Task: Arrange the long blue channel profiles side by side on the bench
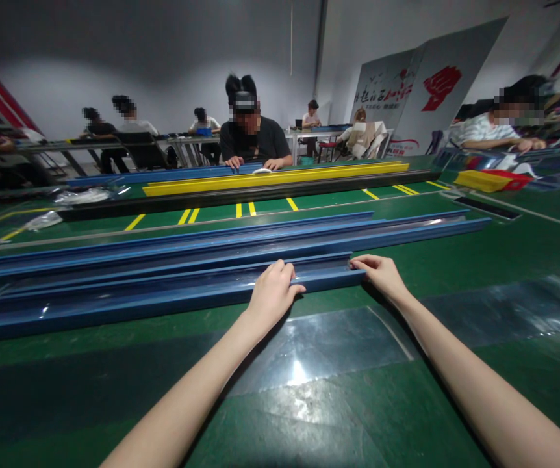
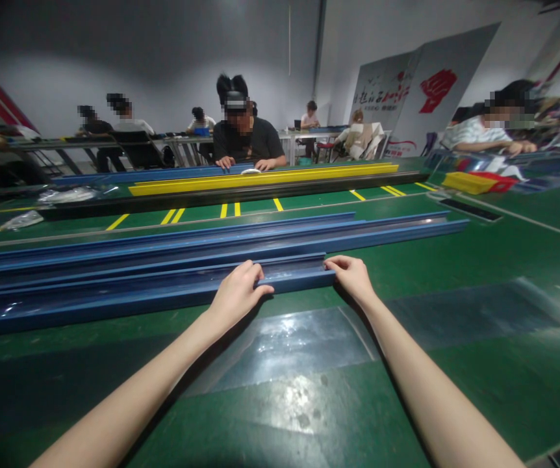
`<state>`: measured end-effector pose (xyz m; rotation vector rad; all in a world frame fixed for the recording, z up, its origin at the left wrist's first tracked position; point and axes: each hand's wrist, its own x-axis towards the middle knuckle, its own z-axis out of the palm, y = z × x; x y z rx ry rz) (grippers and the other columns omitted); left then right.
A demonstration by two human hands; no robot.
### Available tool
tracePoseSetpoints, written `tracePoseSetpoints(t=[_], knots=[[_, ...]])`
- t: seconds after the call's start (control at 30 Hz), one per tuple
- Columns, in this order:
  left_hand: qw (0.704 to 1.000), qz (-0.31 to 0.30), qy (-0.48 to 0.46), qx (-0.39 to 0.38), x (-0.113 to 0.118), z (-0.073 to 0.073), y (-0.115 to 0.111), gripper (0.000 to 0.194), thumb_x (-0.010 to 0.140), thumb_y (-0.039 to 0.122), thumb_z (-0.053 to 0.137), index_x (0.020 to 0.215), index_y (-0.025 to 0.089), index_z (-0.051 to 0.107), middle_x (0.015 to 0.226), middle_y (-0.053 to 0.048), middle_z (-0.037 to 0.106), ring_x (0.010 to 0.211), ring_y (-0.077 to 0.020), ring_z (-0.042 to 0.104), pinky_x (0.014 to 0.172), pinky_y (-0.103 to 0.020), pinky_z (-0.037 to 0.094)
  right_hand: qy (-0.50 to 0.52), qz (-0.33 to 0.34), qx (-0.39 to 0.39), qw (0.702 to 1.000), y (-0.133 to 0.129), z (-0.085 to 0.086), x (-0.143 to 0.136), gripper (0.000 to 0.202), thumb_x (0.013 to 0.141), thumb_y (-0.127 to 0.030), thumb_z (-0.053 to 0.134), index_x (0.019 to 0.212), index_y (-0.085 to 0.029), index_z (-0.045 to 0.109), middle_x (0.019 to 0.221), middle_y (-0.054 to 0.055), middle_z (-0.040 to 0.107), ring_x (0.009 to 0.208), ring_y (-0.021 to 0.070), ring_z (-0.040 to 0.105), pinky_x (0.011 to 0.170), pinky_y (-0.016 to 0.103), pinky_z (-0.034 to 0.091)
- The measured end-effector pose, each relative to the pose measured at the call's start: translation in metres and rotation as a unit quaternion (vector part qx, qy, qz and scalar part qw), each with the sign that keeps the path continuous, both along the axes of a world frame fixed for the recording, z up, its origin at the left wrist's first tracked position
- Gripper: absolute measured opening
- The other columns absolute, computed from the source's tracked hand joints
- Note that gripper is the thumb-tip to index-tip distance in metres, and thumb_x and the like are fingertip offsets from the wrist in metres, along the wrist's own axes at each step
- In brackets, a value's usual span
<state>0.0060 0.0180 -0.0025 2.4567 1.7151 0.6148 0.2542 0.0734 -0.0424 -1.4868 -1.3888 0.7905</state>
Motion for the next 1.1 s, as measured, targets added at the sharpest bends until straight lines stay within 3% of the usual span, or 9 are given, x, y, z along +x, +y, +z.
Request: tracePoseSetpoints(t=[0.4, 0.57, 0.67, 0.73, 0.87, 0.97, 1.1], knots=[[0.997, -0.010, 0.079, 0.023, 0.001, 0.006, -0.004, 0.019, 0.081, 0.038, 0.054, 0.081, 0.019, 0.052, 0.088, -0.003, 0.056, 0.084, -0.0174, 0.054, 0.070, -0.027, 0.041, -0.043, -0.003, 0.003, 0.999, 0.001, 0.000, 0.001, 0.029, 0.066, -0.042, 0.054, 0.072, -0.017, 0.067, 0.072, 0.005, 0.067, 0.058, 0.0145, 0.056, 0.047, 0.023, 0.038], [0.997, 0.001, 0.075, 0.016, 0.000, 0.005, -0.003, 0.021, 0.080, 0.039, 0.055, 0.083, 0.019, 0.053, 0.090, -0.003, 0.057, 0.086, -0.0174, 0.055, 0.071, -0.027, 0.042, -0.133, -0.045, 0.083, 0.987, -0.005, 0.011, -0.001, 0.023, 0.072, -0.038, 0.051, 0.073, -0.019, 0.065, 0.076, 0.004, 0.068, 0.072, 0.0174, 0.060, 0.066, 0.028, 0.043], [0.997, 0.007, 0.080, 0.012, -0.001, 0.004, -0.002, 0.024, 0.080, 0.042, 0.055, 0.085, 0.018, 0.053, 0.091, -0.003, 0.058, 0.087, -0.0175, 0.055, 0.071, -0.026, 0.042, -0.189, -0.022, 0.157, 0.969, -0.017, 0.023, -0.014, 0.026, 0.079, -0.037, 0.045, 0.074, -0.020, 0.064, 0.079, 0.004, 0.067, 0.076, 0.0174, 0.059, 0.072, 0.029, 0.042], [0.994, 0.004, 0.108, 0.007, -0.001, 0.004, -0.002, 0.026, 0.081, 0.043, 0.051, 0.088, 0.018, 0.054, 0.092, -0.004, 0.059, 0.087, -0.0185, 0.056, 0.072, -0.027, 0.043, -0.239, 0.046, 0.207, 0.948, -0.027, 0.030, -0.026, 0.027, 0.083, -0.037, 0.043, 0.077, -0.020, 0.062, 0.081, 0.004, 0.066, 0.079, 0.0175, 0.057, 0.074, 0.030, 0.040], [0.988, -0.002, 0.157, 0.005, -0.001, 0.005, -0.003, 0.032, 0.084, 0.045, 0.046, 0.093, 0.016, 0.056, 0.093, -0.007, 0.061, 0.090, -0.0215, 0.056, 0.074, -0.030, 0.044, -0.379, 0.184, 0.243, 0.874, -0.044, 0.033, -0.048, 0.022, 0.081, -0.038, 0.050, 0.091, -0.020, 0.059, 0.091, 0.005, 0.063, 0.088, 0.0196, 0.053, 0.076, 0.032, 0.036], [0.985, -0.004, 0.170, -0.004, -0.005, 0.008, -0.003, 0.032, 0.084, 0.044, 0.046, 0.093, 0.016, 0.057, 0.094, -0.008, 0.061, 0.092, -0.0221, 0.056, 0.076, -0.031, 0.044, -0.433, 0.206, 0.248, 0.842, -0.047, 0.026, -0.054, 0.022, 0.084, -0.030, 0.046, 0.100, -0.018, 0.055, 0.096, 0.007, 0.061, 0.090, 0.0203, 0.050, 0.076, 0.033, 0.035], [0.984, -0.016, 0.174, -0.021, -0.012, 0.014, -0.003, 0.027, 0.083, 0.039, 0.049, 0.093, 0.016, 0.057, 0.095, -0.008, 0.061, 0.092, -0.0221, 0.056, 0.077, -0.031, 0.044, -0.458, 0.198, 0.242, 0.832, -0.043, 0.018, -0.052, 0.020, 0.086, -0.027, 0.042, 0.098, -0.017, 0.053, 0.093, 0.008, 0.060, 0.087, 0.0202, 0.050, 0.074, 0.031, 0.034]])
